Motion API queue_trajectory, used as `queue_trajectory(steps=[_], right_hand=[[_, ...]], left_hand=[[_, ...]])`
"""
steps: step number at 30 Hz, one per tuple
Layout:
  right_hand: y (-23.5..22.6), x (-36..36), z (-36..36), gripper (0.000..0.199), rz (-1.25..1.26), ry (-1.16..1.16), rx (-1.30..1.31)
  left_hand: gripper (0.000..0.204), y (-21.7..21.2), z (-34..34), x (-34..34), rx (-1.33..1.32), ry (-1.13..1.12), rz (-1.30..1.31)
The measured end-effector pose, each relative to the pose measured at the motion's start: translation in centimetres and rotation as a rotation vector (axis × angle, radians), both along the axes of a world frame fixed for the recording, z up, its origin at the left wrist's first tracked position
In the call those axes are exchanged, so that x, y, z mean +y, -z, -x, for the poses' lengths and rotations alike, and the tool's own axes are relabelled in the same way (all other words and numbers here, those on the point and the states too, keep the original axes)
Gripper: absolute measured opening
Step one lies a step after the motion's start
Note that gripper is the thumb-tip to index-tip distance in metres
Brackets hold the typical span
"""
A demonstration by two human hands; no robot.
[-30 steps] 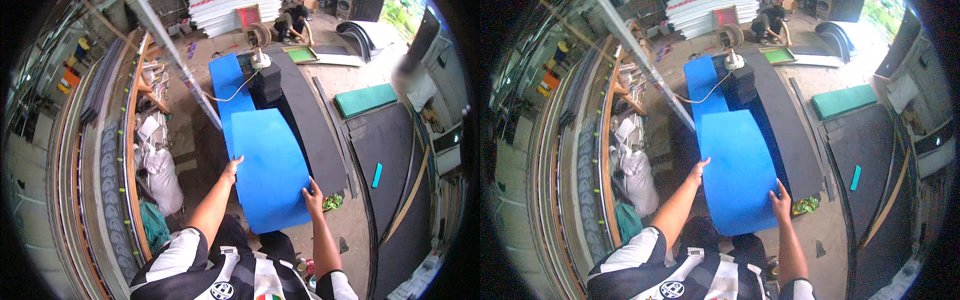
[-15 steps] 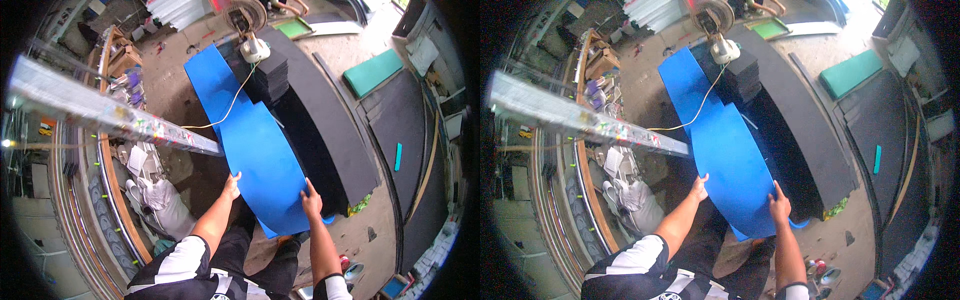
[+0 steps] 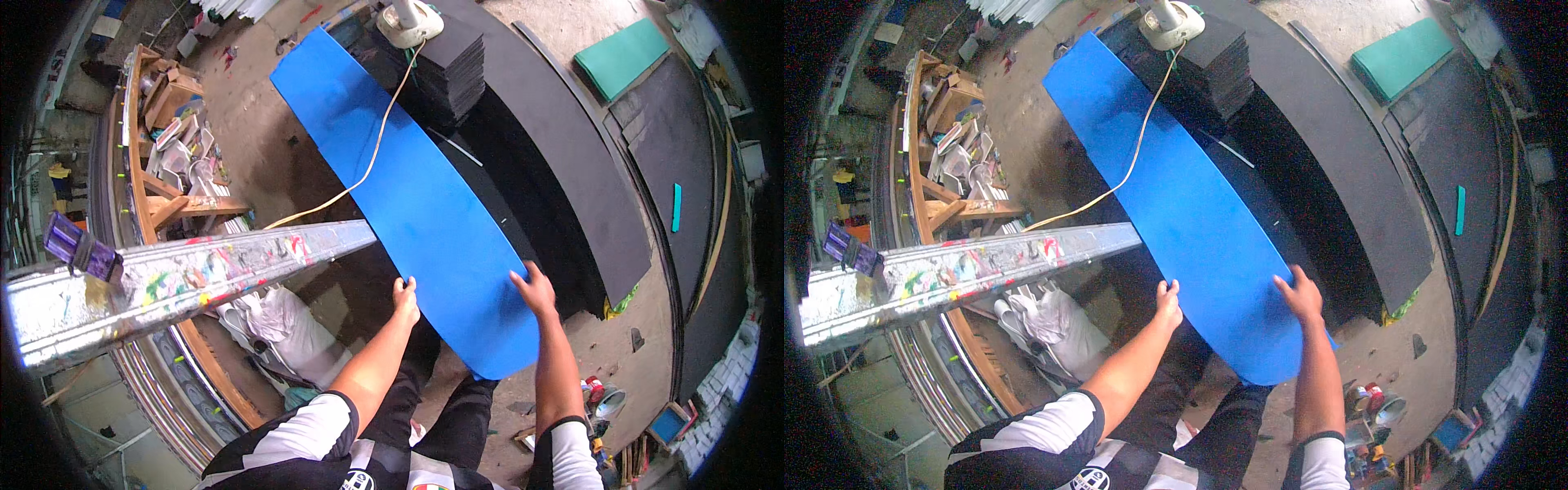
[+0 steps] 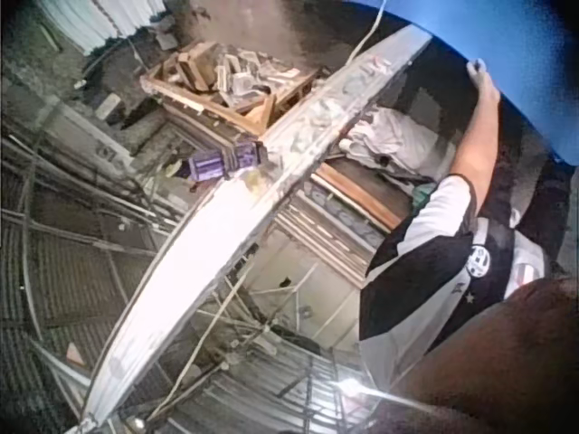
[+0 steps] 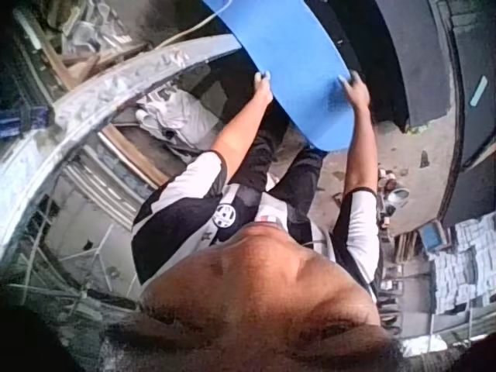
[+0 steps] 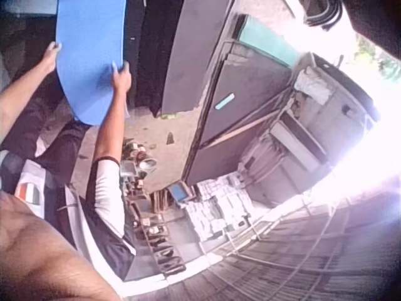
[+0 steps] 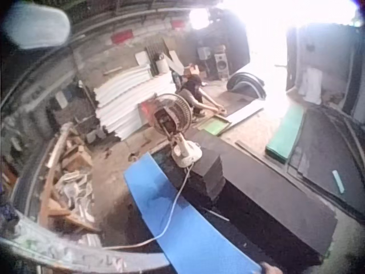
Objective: The person repeatedly picks up blue and green flexible sheets from a pile on the floor and places them onto a stack on a workbench. The person handles the sheets one at a time, alternating between colors, and aligns them on the growing stack.
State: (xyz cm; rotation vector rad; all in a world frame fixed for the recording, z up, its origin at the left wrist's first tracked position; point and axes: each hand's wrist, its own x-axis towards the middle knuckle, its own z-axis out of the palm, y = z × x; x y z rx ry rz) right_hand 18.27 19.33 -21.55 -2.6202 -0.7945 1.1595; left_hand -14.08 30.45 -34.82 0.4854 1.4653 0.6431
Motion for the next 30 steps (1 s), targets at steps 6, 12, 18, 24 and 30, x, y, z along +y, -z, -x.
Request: queue_trajectory(steps=[6,12,18,24,30], right_hand=[[3.2,-13.3,2.2,0.04,-0.106,0.286,0.118],[1.2,-0.8,3.9,0.036,-0.301,0.255,-0.075],[-1.0,4.9,2.4,0.045,-0.375,0.128,-0.042],[-1.8,-4.5,2.7,0.072,-0.087,0.036,-0.005],[-1.3,-3.3,4.5,0.057,-0.211,0.172,-0.051]], left_hand=[[0.051,-1.7,-0.7,9.0,0.371,-0.038,0.115],[0.061,-5.3,-0.9,2.5,0.029,0.017,0.23],[0.047,-5.0,-1.4,4.2,-0.028,-0.04,0.198],[0.049,-0.4,1.2,10.7,0.102,-0.005,0.093],[0.024,1.5,2.6,12.0,0.053,-0.086,-0.109]])
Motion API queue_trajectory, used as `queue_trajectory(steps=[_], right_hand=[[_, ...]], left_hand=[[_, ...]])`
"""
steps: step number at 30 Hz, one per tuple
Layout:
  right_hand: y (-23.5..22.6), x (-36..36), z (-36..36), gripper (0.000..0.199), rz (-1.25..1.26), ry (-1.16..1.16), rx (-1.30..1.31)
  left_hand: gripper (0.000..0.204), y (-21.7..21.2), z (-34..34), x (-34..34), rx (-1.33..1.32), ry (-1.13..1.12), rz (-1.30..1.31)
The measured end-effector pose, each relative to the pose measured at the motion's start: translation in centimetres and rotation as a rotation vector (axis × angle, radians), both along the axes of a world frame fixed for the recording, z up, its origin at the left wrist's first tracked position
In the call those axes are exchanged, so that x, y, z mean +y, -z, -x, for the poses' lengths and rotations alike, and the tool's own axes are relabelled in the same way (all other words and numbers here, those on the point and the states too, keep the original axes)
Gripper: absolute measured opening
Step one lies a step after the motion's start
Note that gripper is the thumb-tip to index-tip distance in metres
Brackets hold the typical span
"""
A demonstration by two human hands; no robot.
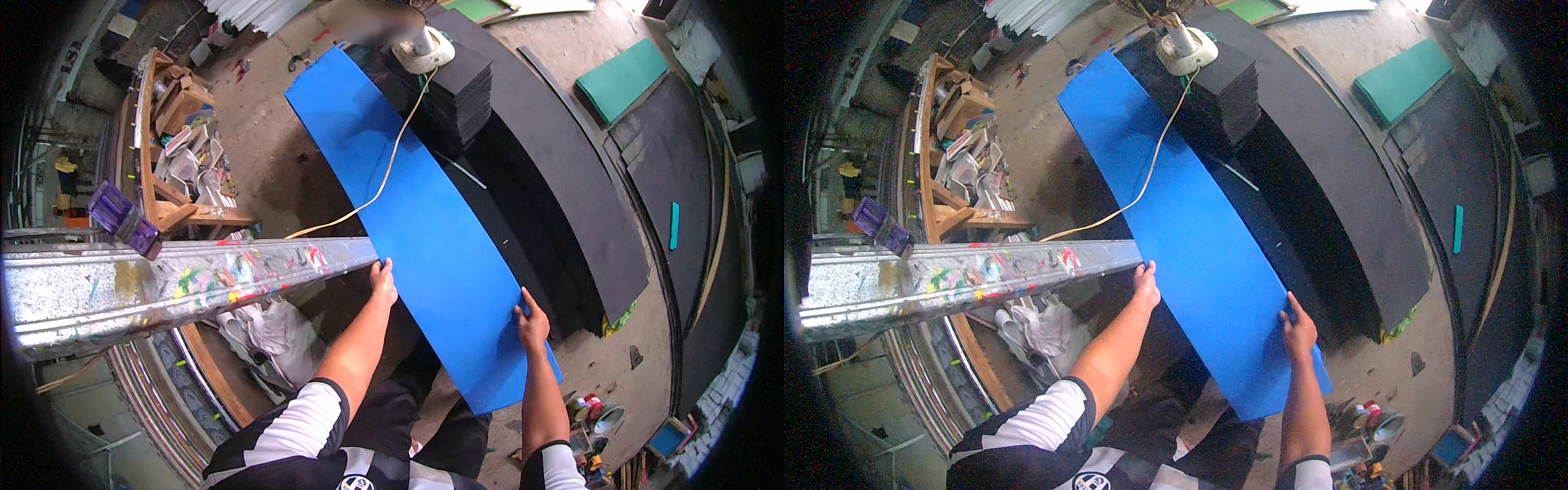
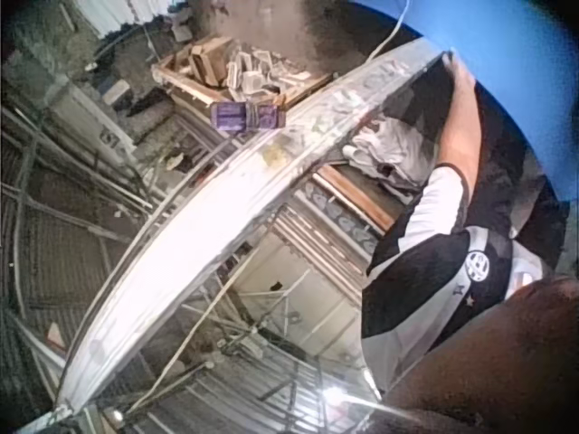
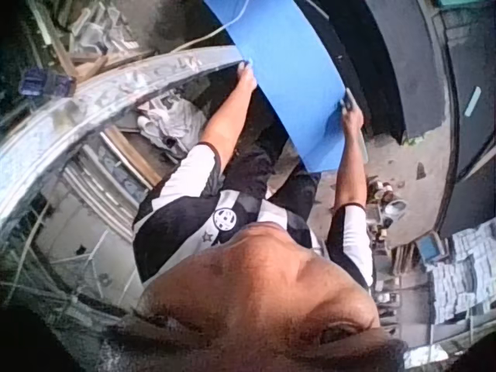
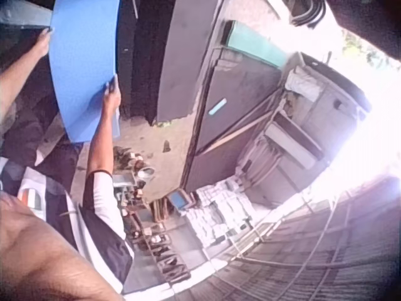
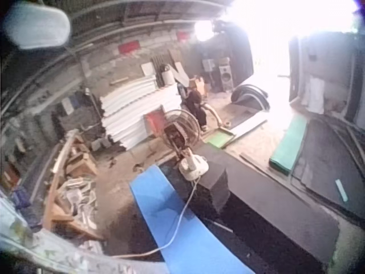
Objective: The person repeatedly picks up blue and green flexible sheets from a pile on the floor and places them onto a stack on a workbench. The person handles the sheets one at a time, alternating between colors, and aligns them on the growing stack.
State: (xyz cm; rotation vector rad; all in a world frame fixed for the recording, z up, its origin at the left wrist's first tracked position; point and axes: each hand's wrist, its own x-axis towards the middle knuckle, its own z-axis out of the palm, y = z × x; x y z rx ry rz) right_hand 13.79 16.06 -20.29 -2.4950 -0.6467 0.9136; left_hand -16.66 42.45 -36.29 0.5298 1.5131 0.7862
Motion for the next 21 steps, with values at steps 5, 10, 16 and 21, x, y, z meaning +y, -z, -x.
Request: queue_trajectory(steps=[5,10,16,21], right_hand=[[0.6,2.8,-0.7,0.053,0.056,-0.047,-0.046],[1.8,3.6,0.3,0.054,0.113,-0.116,-0.091],[6.3,0.9,-0.3,0.062,-0.08,-0.055,0.032],[7.7,-4.5,1.4,0.075,0.171,-0.102,0.012]], left_hand=[[0.032,-4.4,-2.3,-3.4,0.045,0.257,0.307],[0.035,-3.8,-1.5,-4.0,0.163,0.348,0.364],[0.033,-3.0,-2.1,-3.8,0.223,0.409,0.347],[0.042,-1.0,-1.8,-3.5,0.659,0.605,0.29]])
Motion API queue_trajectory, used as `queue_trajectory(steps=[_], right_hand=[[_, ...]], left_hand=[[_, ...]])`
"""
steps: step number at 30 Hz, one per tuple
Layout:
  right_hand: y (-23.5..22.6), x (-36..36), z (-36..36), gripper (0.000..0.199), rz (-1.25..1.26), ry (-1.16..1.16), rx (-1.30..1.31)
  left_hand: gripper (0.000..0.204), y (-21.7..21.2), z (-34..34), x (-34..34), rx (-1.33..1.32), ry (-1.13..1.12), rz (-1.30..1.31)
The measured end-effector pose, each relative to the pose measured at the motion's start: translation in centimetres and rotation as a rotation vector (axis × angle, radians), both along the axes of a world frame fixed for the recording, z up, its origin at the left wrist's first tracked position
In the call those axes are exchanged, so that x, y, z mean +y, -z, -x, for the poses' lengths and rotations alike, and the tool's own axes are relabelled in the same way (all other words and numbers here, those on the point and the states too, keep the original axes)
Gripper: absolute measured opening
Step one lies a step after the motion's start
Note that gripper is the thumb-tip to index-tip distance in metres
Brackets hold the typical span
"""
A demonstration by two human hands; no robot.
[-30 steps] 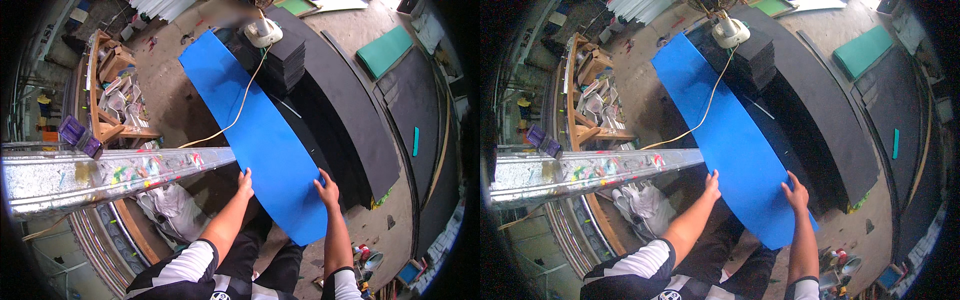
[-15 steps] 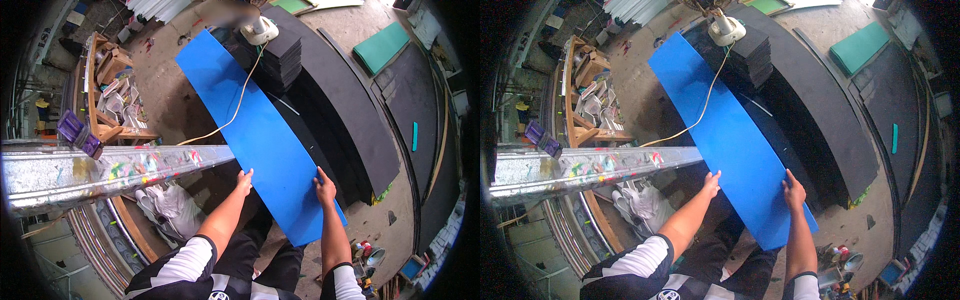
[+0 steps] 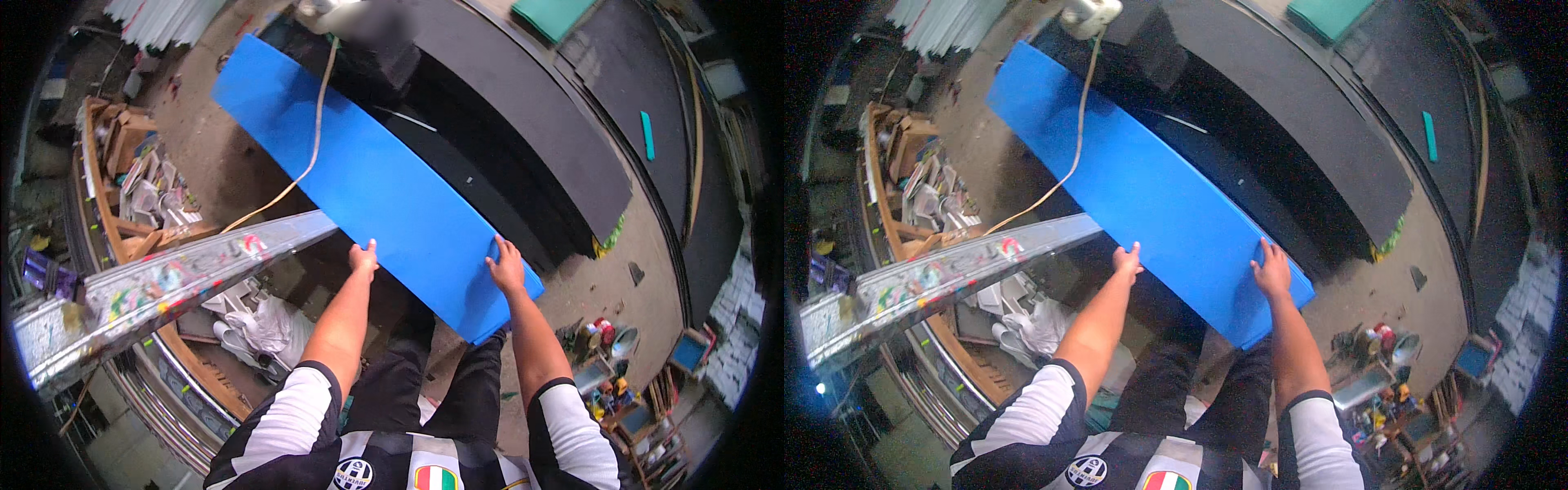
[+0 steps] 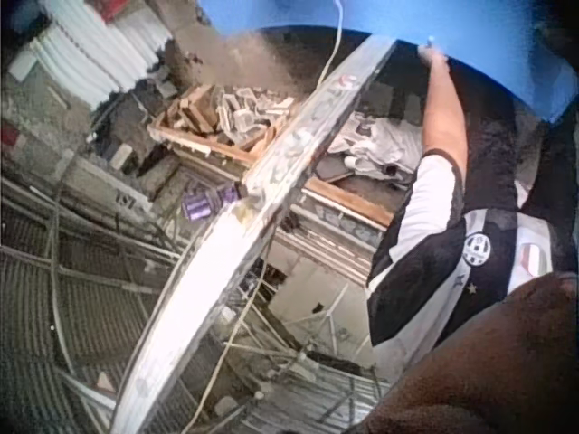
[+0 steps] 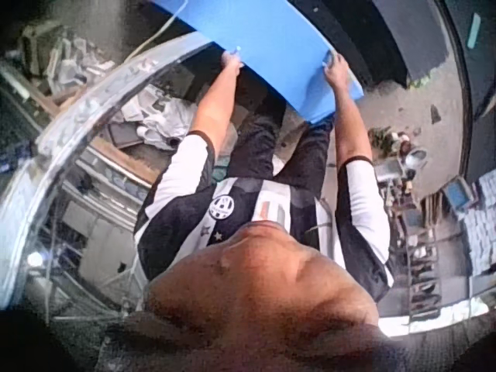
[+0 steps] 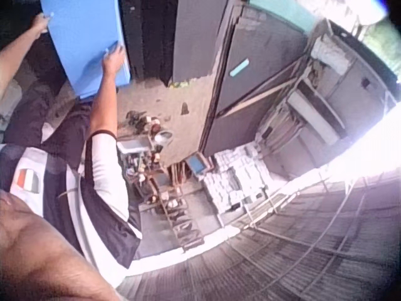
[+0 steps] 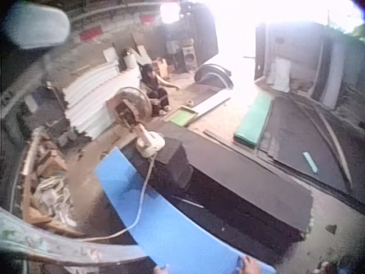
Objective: The person repeatedly picks up blue and green flexible sheets from a pile on the floor and places them onto a stack on a workbench. The person handles the sheets one at a time, alternating between colors, and aligns them on the growing stack.
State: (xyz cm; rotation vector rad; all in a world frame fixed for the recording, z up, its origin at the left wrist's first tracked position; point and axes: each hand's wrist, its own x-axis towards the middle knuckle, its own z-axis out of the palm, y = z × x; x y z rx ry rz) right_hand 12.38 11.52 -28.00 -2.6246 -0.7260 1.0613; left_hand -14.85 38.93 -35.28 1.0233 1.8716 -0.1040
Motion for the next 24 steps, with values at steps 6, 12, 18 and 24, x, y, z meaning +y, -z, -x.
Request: queue_trajectory(steps=[6,12,18,24], right_hand=[[-1.5,-4.3,3.0,0.087,0.299,-0.08,-0.059],[-0.1,-7.4,4.6,0.087,0.354,0.29,-0.078],[-0.1,-10.5,3.0,0.087,0.264,0.213,-0.153],[-1.9,-13.0,2.3,0.086,0.218,0.154,-0.048]], left_hand=[[0.058,0.8,-0.6,-0.3,0.288,0.19,-0.139],[0.051,-2.0,-2.3,-6.7,0.061,0.129,0.06],[0.054,-0.7,-1.4,-10.0,0.002,0.129,0.103],[0.069,-3.7,-3.4,-11.4,0.121,0.294,0.068]])
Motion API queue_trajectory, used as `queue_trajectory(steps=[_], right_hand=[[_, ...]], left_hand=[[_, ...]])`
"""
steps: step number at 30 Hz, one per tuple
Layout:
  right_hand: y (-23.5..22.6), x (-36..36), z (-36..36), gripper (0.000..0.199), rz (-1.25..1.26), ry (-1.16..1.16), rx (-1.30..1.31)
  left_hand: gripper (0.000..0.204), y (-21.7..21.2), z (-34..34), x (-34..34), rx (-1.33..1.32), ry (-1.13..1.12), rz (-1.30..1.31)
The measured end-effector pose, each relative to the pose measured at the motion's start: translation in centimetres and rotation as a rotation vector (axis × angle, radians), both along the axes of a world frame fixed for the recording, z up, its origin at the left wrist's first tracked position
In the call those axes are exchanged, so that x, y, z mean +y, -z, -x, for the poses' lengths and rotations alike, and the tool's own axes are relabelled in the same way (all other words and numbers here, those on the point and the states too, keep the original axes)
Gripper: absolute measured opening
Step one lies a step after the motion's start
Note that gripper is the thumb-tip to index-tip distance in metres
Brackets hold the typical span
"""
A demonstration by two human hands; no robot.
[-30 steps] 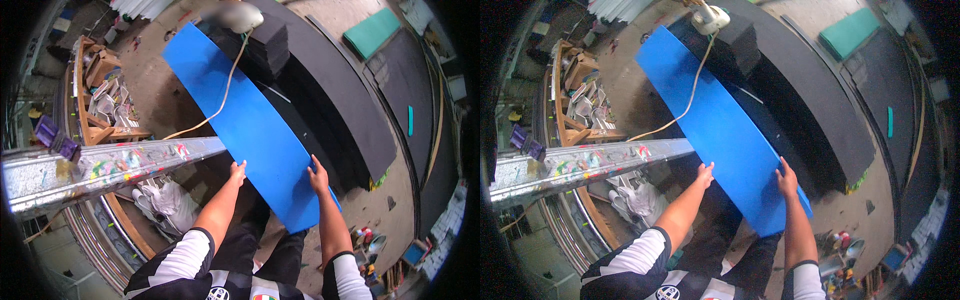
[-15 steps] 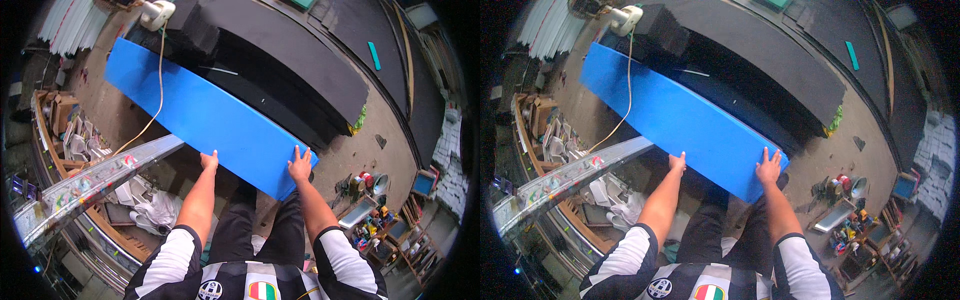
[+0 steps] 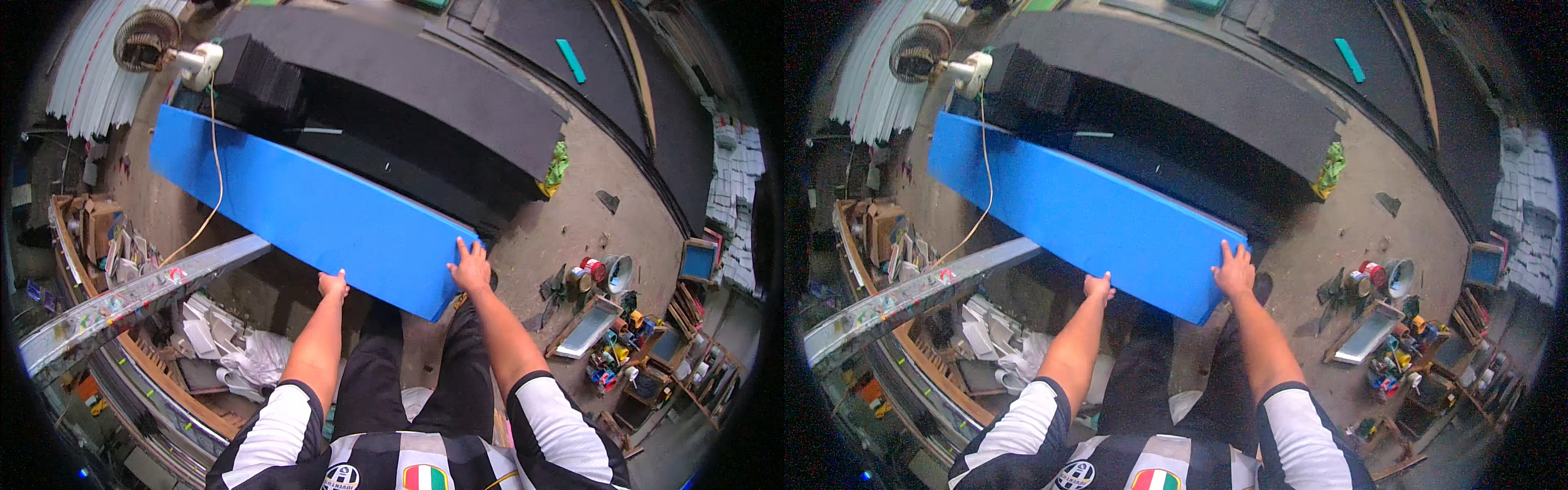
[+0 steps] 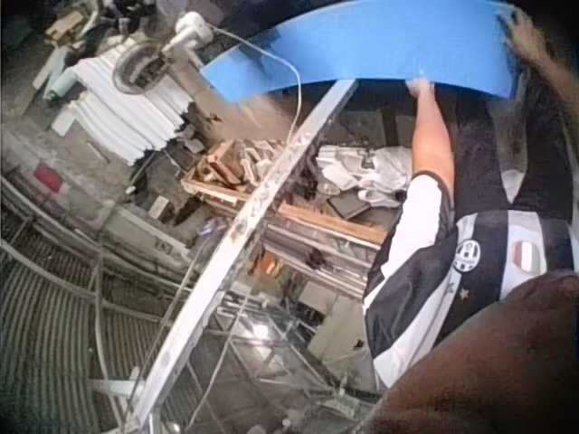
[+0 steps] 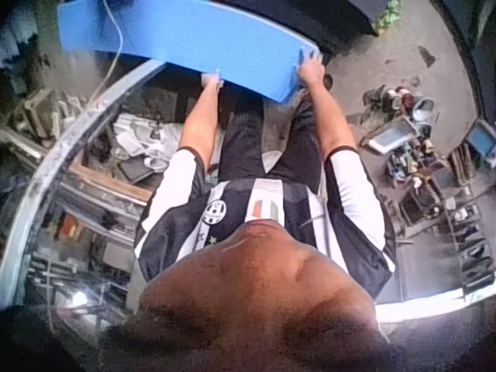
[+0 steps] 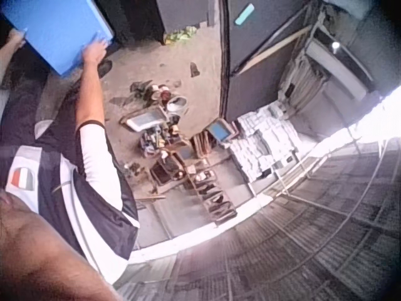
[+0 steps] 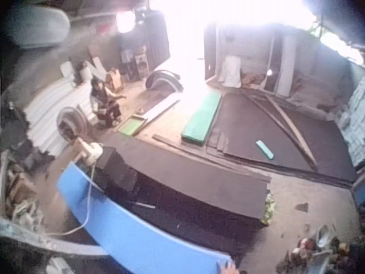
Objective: The person repeatedly picks up blue and green flexible sheets from a pile on the floor and places them onto a stack on a workbench. The person handles the sheets one at a time, alternating between colors, and aligns them on the growing stack.
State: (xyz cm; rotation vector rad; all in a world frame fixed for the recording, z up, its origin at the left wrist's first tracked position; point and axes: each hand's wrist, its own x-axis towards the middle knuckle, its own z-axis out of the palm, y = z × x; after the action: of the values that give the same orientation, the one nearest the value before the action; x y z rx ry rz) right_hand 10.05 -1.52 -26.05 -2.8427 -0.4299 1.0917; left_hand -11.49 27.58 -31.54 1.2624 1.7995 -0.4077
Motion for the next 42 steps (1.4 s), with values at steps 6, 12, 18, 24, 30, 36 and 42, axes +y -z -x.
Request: queue_trajectory(steps=[6,12,18,24,30,36,42], right_hand=[[-4.8,-4.3,0.9,0.065,-0.282,0.178,0.089],[-12.0,-11.9,0.1,0.054,-0.589,0.126,0.036],[-22.1,-23.5,-6.1,0.049,-0.62,0.071,-0.008],[-29.3,-39.5,-11.0,0.045,-0.564,0.102,-0.218],[-31.4,-42.5,-15.4,0.037,-0.69,0.014,-0.358],[-35.4,-43.8,-22.5,0.034,-0.665,-0.007,-0.388],[-34.6,-45.1,-34.9,0.036,-0.591,-0.216,-0.398]], left_hand=[[0.072,-4.1,-2.2,-8.9,0.038,0.538,-0.347],[0.047,-12.6,-10.0,-21.2,-0.479,0.835,-0.067],[0.043,-23.1,-18.2,-35.7,-0.633,0.992,-0.041],[0.049,-29.7,-27.7,-49.0,-0.74,1.32,0.126],[0.057,-38.4,-33.7,-51.4,-0.728,1.559,-0.057],[0.052,-39.6,-40.9,-52.9,-0.785,1.568,-0.108],[0.046,-39.0,-51.3,-54.4,-0.826,1.535,-0.099]])
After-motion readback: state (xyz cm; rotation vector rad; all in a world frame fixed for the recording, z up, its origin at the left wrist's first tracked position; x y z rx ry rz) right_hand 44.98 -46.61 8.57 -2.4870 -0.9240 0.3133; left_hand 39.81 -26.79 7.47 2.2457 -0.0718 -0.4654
